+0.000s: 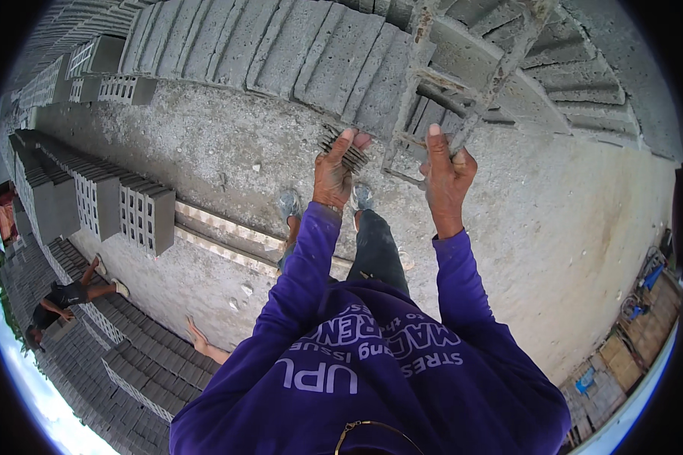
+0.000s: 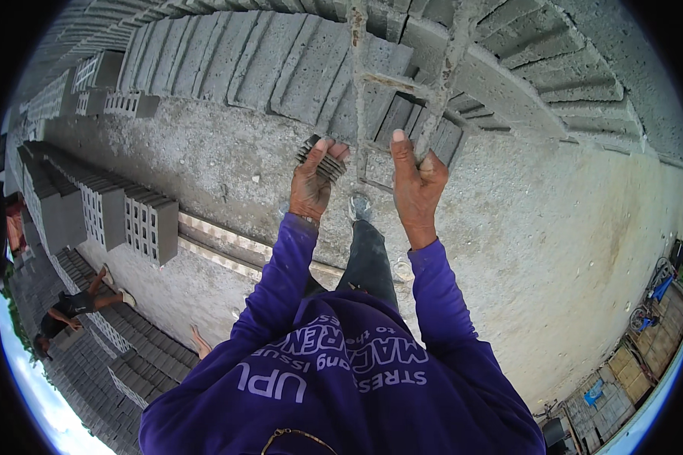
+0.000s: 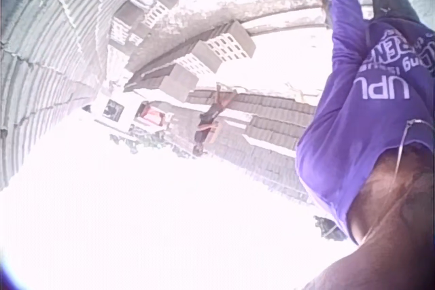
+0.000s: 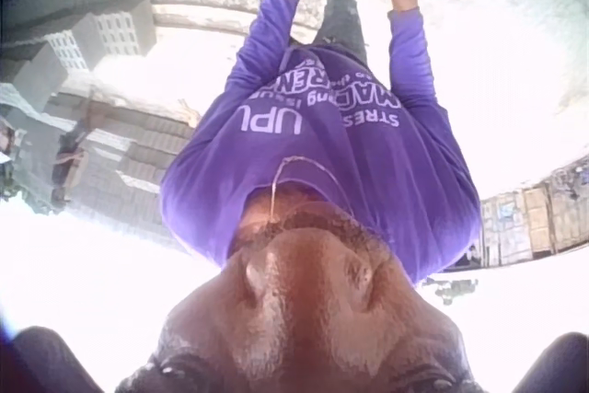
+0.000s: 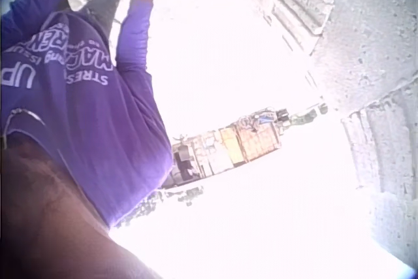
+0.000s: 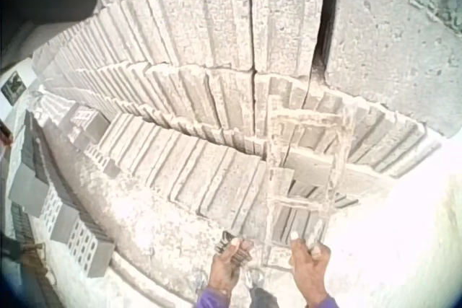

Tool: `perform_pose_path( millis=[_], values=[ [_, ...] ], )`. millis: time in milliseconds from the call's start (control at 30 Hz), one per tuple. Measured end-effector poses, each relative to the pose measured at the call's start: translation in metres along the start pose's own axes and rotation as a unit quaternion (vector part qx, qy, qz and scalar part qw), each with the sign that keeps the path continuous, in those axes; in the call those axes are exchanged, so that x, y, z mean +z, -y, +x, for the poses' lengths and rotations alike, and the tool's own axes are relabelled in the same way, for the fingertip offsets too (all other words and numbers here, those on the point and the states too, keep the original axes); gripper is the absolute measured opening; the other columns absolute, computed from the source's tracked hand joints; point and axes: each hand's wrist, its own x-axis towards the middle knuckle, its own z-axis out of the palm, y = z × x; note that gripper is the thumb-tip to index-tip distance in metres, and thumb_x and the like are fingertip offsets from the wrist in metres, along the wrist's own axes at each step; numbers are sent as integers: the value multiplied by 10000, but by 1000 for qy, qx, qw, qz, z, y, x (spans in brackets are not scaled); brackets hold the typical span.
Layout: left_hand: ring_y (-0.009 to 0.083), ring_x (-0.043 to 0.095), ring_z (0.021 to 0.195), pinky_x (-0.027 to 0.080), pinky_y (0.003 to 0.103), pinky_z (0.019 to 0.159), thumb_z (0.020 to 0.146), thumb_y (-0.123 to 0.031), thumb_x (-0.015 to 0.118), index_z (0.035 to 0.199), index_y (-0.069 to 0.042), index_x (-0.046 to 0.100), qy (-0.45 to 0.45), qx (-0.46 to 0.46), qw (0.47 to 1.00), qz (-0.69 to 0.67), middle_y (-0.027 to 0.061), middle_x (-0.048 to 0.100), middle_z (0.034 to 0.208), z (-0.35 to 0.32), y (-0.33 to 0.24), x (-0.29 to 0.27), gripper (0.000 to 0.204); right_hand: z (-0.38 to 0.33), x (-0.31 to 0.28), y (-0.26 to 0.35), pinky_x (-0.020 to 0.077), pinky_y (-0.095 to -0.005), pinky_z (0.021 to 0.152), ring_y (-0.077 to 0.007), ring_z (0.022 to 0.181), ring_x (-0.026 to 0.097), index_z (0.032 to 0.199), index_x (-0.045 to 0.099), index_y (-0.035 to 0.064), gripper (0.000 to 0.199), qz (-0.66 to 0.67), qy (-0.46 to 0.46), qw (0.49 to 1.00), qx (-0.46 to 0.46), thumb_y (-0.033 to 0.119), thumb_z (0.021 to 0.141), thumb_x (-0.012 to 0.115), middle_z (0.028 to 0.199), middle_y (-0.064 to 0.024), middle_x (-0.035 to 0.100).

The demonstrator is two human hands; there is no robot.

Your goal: The person picks up a hollow concrete block and carries it to a manual block-making machine. They place the block into the machine's mold, then repeatedly push and pull a lever to compress the concrete mix inside. Finally, they remove the block from the mold.

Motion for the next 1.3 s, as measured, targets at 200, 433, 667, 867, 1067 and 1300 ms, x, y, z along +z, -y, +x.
perform_pose_path(
  millis=[200, 433, 667, 867, 1067, 1300],
  values=[
    [280, 676, 1108, 531, 356, 959, 904, -278, 758, 1223, 51, 621, 17, 0, 1000, -14, 181, 701, 1163, 8, -12, -7, 478, 30, 16, 68, 313, -255, 466, -45, 543, 369, 674, 568, 141, 339, 91, -20, 993, -69, 262, 941, 737, 621, 72, 439],
    [261, 685, 1074, 538, 352, 952, 882, -276, 785, 1116, -18, 671, 60, -55, 997, -18, 111, 715, 1067, 14, -5, 6, 366, -13, 12, -28, 302, -238, 495, -35, 578, 382, 648, 551, 88, 375, -84, 2, 995, -47, 227, 930, 756, 635, 75, 466],
    [250, 693, 1052, 550, 357, 927, 874, -273, 791, 1088, -34, 686, 68, -67, 994, -44, 106, 720, 1074, 9, -3, 5, 338, -3, 35, 83, 267, -253, 465, -41, 528, 339, 645, 498, 136, 403, 42, -57, 992, -103, 270, 927, 753, 603, 72, 406],
    [199, 710, 947, 573, 325, 832, 880, -269, 786, 1071, -56, 700, 51, -70, 996, -29, 88, 731, 1011, 10, 3, -2, 299, 8, 22, 9, 319, -233, 442, -31, 504, 404, 740, 649, 66, 316, 7, -35, 998, -45, 300, 909, 778, 606, 62, 479],
    [190, 711, 908, 584, 338, 849, 905, -228, 752, 978, -69, 689, 23, -33, 998, -51, 67, 718, 897, 5, -17, -42, 186, 2, 35, 41, 332, -244, 445, -30, 529, 412, 707, 623, 104, 289, 19, -19, 999, -36, 236, 929, 754, 621, 60, 483],
    [255, 718, 939, 595, 391, 884, 921, -192, 730, 1059, -13, 666, 1, 20, 994, -108, 130, 734, 960, 10, -79, -81, 235, 0, 131, 53, 266, -307, 467, -98, 480, 326, 685, 471, 191, 379, 124, 18, 989, -74, 279, 916, 758, 579, 50, 363]
  ],
)
